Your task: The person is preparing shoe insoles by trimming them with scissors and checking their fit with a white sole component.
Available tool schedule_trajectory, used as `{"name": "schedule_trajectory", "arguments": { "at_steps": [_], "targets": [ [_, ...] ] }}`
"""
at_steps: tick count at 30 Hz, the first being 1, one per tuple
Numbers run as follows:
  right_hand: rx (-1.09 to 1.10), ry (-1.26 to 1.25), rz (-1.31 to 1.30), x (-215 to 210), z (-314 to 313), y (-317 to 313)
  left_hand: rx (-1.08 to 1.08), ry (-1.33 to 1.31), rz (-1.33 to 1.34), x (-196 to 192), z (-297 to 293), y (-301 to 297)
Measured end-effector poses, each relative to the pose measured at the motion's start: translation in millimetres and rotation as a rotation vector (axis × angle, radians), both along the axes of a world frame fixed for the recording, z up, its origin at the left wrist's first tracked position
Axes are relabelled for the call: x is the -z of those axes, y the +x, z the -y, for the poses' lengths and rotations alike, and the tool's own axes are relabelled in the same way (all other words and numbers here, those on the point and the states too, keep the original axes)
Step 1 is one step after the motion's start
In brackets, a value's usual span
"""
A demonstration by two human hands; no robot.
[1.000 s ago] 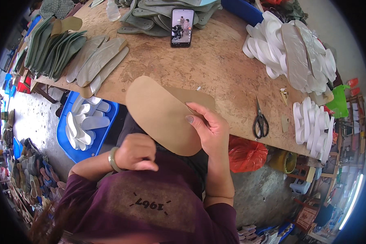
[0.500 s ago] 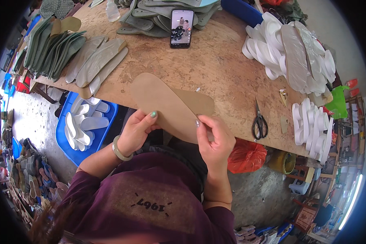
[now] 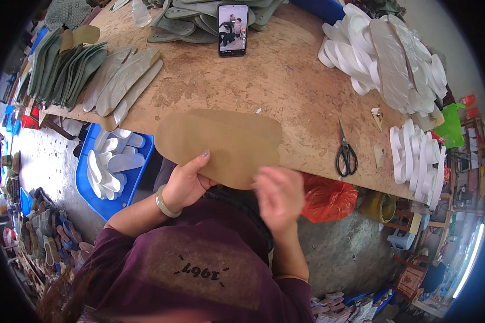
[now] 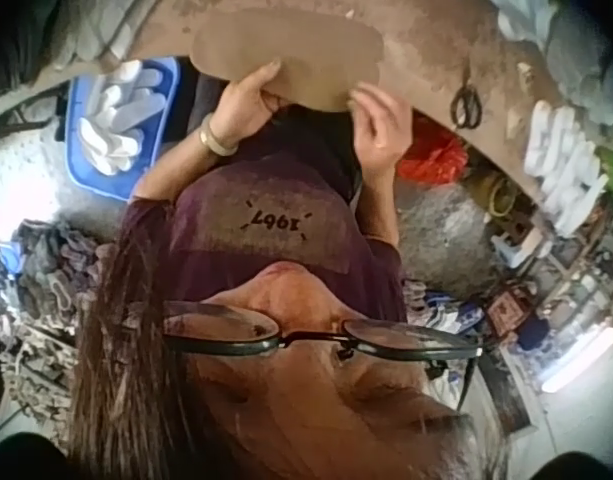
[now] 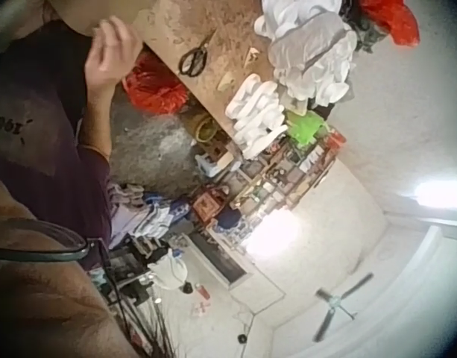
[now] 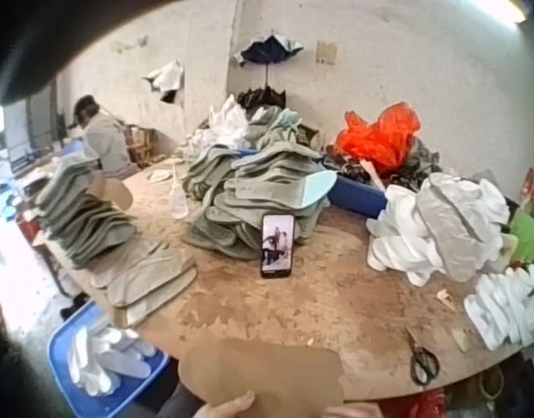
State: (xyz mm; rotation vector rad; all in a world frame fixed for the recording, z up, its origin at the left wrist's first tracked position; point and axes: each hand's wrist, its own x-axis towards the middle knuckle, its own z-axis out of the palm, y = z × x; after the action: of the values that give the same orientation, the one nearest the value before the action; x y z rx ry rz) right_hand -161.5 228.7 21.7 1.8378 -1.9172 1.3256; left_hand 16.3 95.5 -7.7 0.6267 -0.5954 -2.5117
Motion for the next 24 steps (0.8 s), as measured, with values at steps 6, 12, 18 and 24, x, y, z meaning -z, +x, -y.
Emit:
{"name": "schedule_trajectory", "arguments": {
  "at_steps": [6, 12, 18, 24],
  "targets": [
    [-0.066, 0.062, 1.476, 22, -6, -26, 0.05, 0.019, -0.041, -1, 5, -1],
    [0.03, 0.102, 1.27, 29, -3, -27, -0.034, -0.048, -0.002, 6, 18, 1],
    [0.045, 0.074, 1.191, 30, 1, -28, -0.175, -0.035, -0.001, 9, 38, 14],
    [0.083, 0.082, 1.202, 29, -6, -33, -0.186, -0.185, 0.006, 13, 42, 20]
  ]
}}
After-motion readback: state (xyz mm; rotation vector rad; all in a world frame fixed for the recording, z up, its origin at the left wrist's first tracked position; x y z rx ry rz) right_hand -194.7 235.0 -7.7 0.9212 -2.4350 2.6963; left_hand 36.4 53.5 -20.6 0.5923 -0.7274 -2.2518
